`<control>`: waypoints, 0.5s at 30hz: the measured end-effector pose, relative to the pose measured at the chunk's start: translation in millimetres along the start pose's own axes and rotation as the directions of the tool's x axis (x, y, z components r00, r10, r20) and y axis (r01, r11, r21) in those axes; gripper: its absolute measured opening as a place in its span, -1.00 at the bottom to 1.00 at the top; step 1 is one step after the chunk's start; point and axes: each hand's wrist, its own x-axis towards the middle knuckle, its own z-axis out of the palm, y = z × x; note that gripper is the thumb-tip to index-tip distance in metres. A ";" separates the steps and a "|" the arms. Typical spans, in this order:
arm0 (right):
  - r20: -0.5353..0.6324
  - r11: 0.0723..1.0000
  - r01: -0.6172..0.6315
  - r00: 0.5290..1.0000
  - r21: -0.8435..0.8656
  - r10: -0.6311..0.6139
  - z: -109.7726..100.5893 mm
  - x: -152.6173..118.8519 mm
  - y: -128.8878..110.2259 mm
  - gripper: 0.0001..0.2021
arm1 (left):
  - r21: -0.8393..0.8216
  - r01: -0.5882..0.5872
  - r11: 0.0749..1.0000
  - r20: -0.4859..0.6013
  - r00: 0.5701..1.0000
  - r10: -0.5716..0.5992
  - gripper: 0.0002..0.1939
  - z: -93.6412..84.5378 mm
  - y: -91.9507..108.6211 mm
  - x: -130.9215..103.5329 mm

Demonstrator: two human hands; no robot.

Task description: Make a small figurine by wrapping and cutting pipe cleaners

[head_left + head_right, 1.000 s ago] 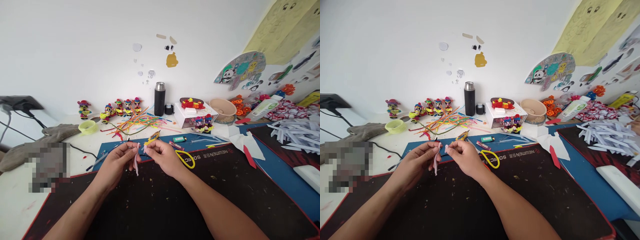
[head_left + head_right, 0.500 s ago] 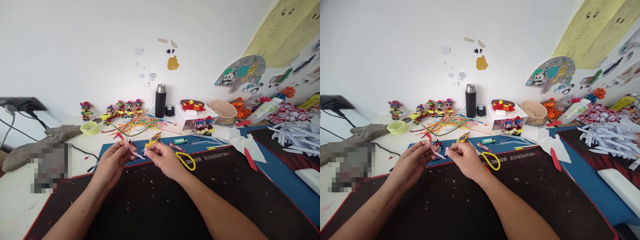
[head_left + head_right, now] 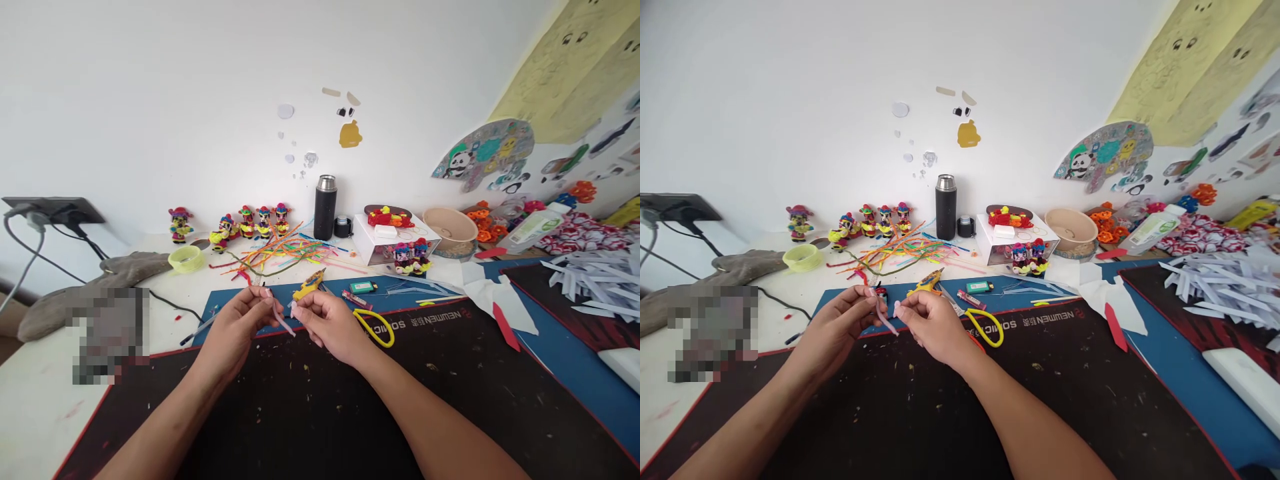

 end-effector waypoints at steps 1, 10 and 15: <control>0.000 1.000 0.000 1.000 0.001 0.000 0.0 -0.1 -0.2 -0.66 | 0.025 0.006 1.000 0.013 1.000 -0.007 -0.65 0.4 -0.2 -0.2; -0.005 1.000 0.007 1.000 -0.006 -0.007 -0.7 -0.3 -0.6 -0.72 | 0.115 0.068 0.991 0.070 0.995 -0.076 -0.60 2.3 -1.8 -1.6; -0.009 1.000 0.009 1.000 -0.010 -0.009 -0.8 -0.8 -0.1 -0.74 | 0.169 0.049 0.984 0.144 0.987 -0.074 -0.66 1.0 -3.4 -1.7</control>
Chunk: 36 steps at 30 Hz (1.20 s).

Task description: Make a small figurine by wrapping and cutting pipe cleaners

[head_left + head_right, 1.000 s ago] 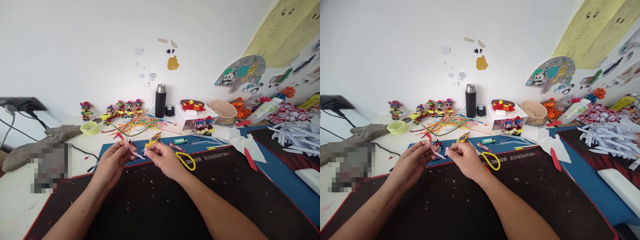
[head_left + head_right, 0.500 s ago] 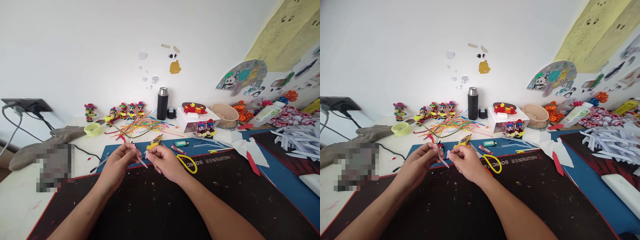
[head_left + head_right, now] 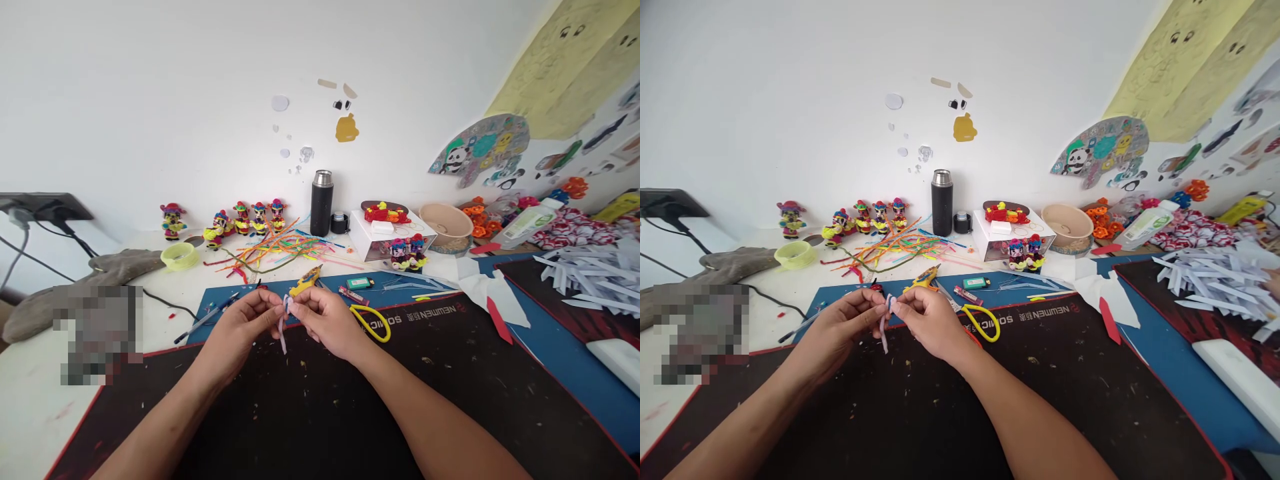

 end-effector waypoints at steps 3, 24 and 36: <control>0.000 1.000 0.006 1.000 -0.005 -0.006 -0.1 -0.5 -1.9 -0.76 | 0.006 -0.008 1.000 0.012 1.000 0.008 -0.66 0.6 -0.2 0.0; 0.011 0.998 -0.032 0.999 0.045 0.032 0.1 -0.4 -3.5 -0.64 | 0.148 -0.052 0.988 -0.004 0.999 0.053 -0.57 5.4 8.4 -3.8; 0.034 0.998 -0.045 0.998 0.045 0.043 -0.1 -0.6 -1.9 -0.71 | 0.255 -0.087 0.963 -0.015 0.995 0.094 -0.60 7.2 9.8 -4.9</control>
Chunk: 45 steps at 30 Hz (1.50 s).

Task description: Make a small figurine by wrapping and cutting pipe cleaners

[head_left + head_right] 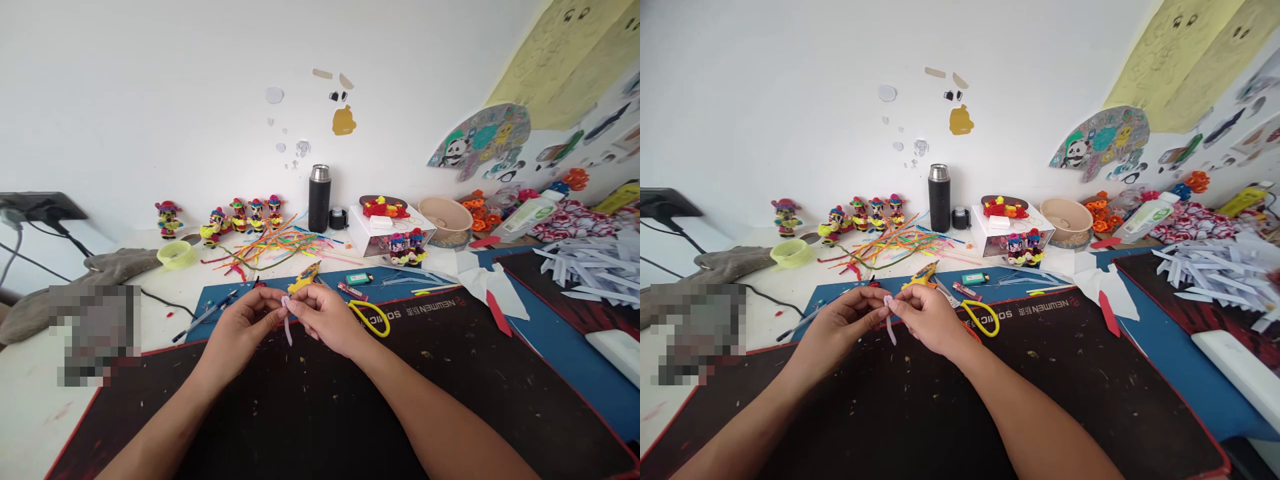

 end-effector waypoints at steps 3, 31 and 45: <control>0.009 1.000 0.004 1.000 0.006 -0.004 0.2 -0.6 0.3 -0.72 | 0.025 -0.010 1.000 -0.020 1.000 0.011 -0.61 -0.7 -1.5 0.1; 0.001 1.000 -0.014 1.000 -0.018 0.014 1.5 -0.8 0.3 -0.74 | -0.102 0.055 0.993 -0.087 0.994 -0.064 -0.65 -4.5 -15.0 3.8; 0.003 1.000 -0.013 1.000 -0.024 0.013 1.6 -0.4 0.6 -0.75 | -0.084 0.064 0.994 -0.068 0.995 -0.070 -0.67 -5.3 -13.2 3.2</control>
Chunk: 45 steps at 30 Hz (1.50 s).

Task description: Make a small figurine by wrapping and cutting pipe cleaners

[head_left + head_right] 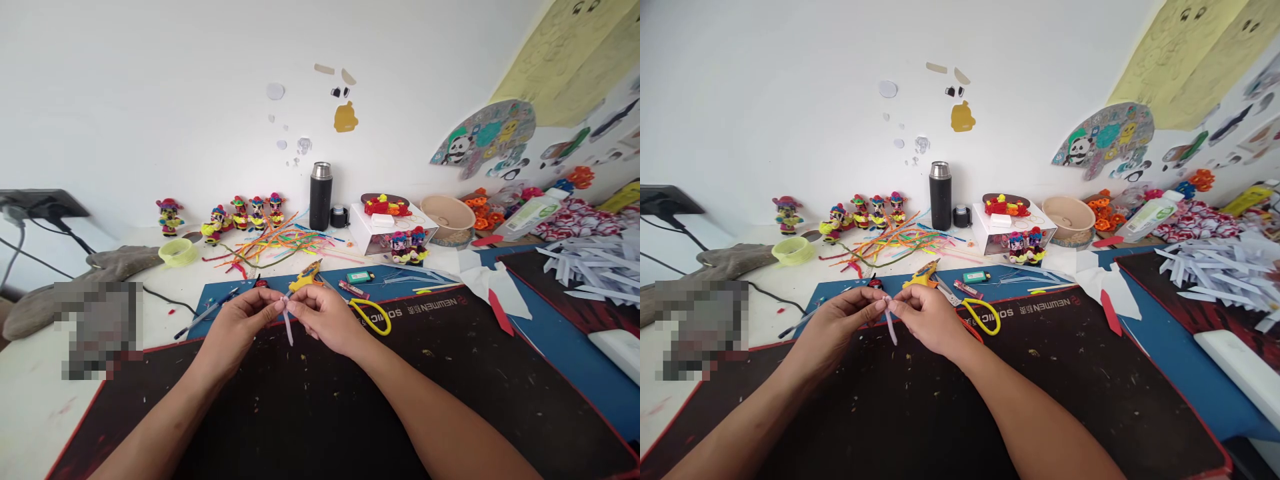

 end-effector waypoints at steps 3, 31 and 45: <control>-0.006 1.000 0.010 1.000 -0.018 -0.010 -0.1 0.0 0.3 -0.77 | 0.013 0.003 1.000 -0.002 1.000 -0.003 -0.65 0.6 2.2 -0.3; -0.017 0.998 0.006 1.000 -0.068 -0.007 0.2 -1.6 -0.4 -0.84 | -0.002 0.019 1.000 -0.004 1.000 -0.019 -0.63 -1.5 -2.4 2.0; -0.024 0.995 0.022 0.999 -0.102 -0.025 0.9 -3.2 0.1 -0.85 | -0.002 0.034 0.999 0.006 0.999 -0.034 -0.65 -4.3 -5.9 2.2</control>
